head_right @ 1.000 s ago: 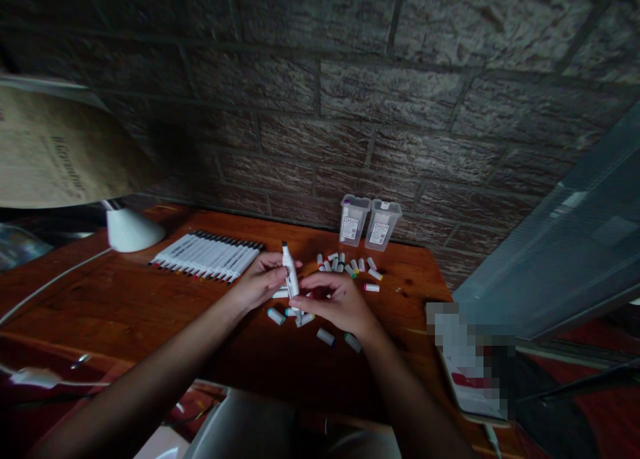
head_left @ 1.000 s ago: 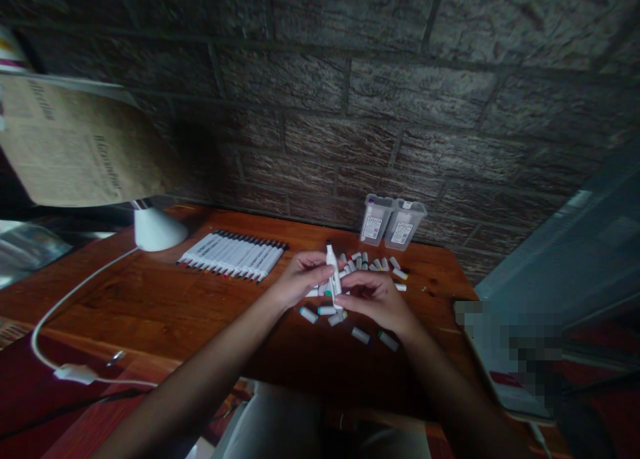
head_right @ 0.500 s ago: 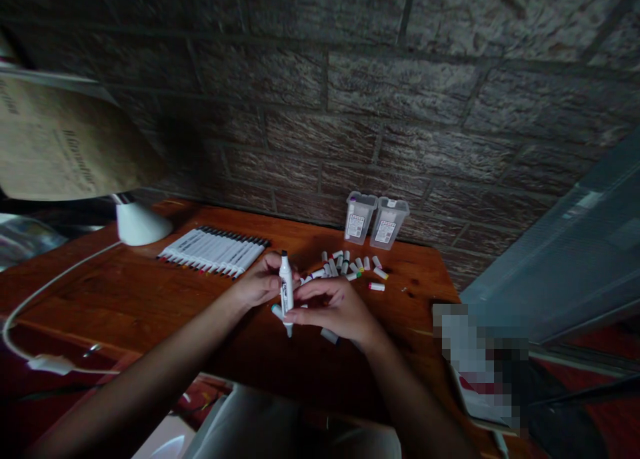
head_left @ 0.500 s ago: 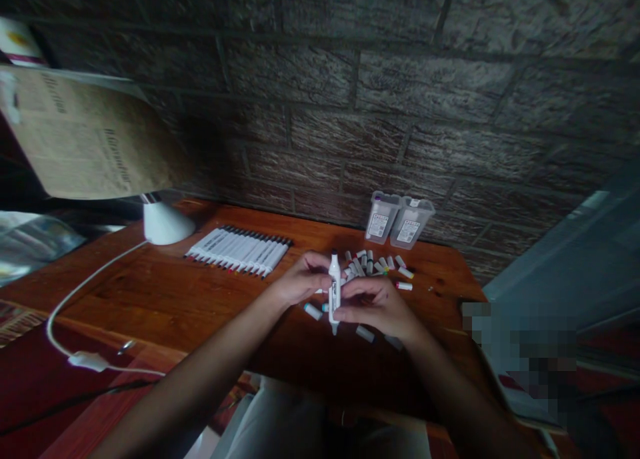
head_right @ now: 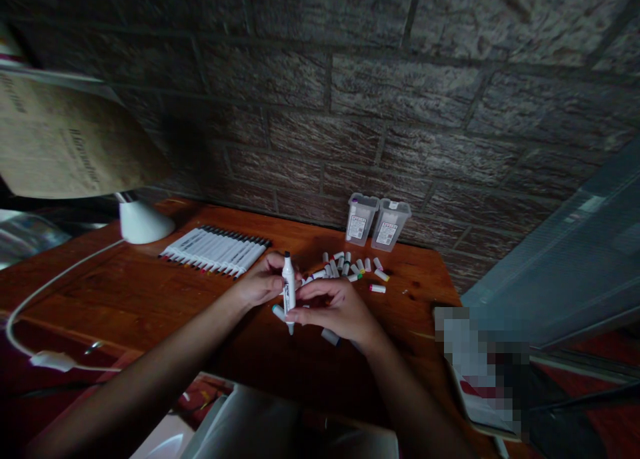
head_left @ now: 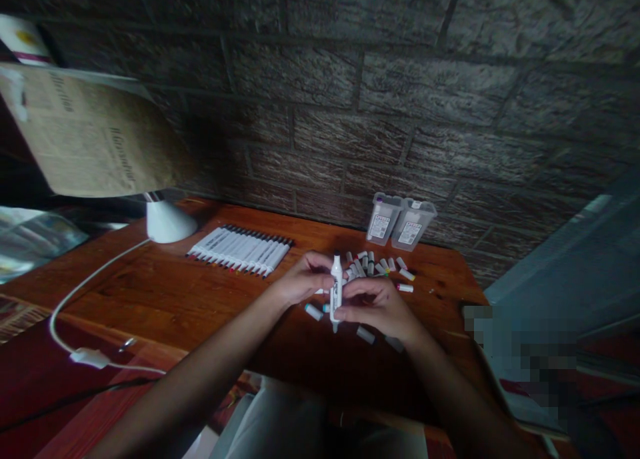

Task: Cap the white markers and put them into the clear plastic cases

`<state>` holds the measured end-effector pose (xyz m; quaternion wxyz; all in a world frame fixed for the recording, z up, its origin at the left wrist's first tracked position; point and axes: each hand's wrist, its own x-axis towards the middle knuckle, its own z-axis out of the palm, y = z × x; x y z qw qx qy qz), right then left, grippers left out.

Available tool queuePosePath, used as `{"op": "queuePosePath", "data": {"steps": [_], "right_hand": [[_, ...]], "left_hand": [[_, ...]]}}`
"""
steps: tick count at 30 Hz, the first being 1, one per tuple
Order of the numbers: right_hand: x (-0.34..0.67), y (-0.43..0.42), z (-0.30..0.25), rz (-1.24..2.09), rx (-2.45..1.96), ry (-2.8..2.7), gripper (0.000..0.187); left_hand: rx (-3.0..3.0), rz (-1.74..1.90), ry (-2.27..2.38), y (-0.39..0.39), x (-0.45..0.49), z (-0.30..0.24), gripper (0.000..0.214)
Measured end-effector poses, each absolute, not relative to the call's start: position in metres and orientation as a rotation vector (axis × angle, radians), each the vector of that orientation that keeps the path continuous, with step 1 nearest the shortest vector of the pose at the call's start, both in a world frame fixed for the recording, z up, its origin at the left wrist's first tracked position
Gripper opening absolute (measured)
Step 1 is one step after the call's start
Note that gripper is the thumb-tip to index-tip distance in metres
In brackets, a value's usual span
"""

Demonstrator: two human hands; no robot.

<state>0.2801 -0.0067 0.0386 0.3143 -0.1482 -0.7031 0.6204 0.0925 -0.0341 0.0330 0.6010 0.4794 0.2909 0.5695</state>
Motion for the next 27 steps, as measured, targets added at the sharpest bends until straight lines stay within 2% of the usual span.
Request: {"op": "queuePosePath", "data": {"steps": [5,12,17,22,27], "right_hand": [[0.284,0.002,0.038,1.618,-0.425,-1.836,0.02],[0.288,0.016,0.033,1.787,-0.487,-1.531,0.02],[0.289,0.021,0.037,1.828,-0.528,-1.21,0.032],[0.294,0.024,0.047,1.821,-0.541,-1.142,0.038],[0.296,0.026,0.049,1.813,-0.492,-1.175,0.03]], "left_hand": [[1.071,1.379,0.74,-0.031,0.095,0.034,0.044],[1.09,1.56,0.863,-0.019,0.098,0.029,0.029],[1.193,1.798,1.093,-0.013,0.093,0.027,0.024],[1.216,1.862,1.18,-0.013,0.091,0.032,0.026],[1.161,1.878,1.229,-0.013,0.092,0.033,0.027]]}}
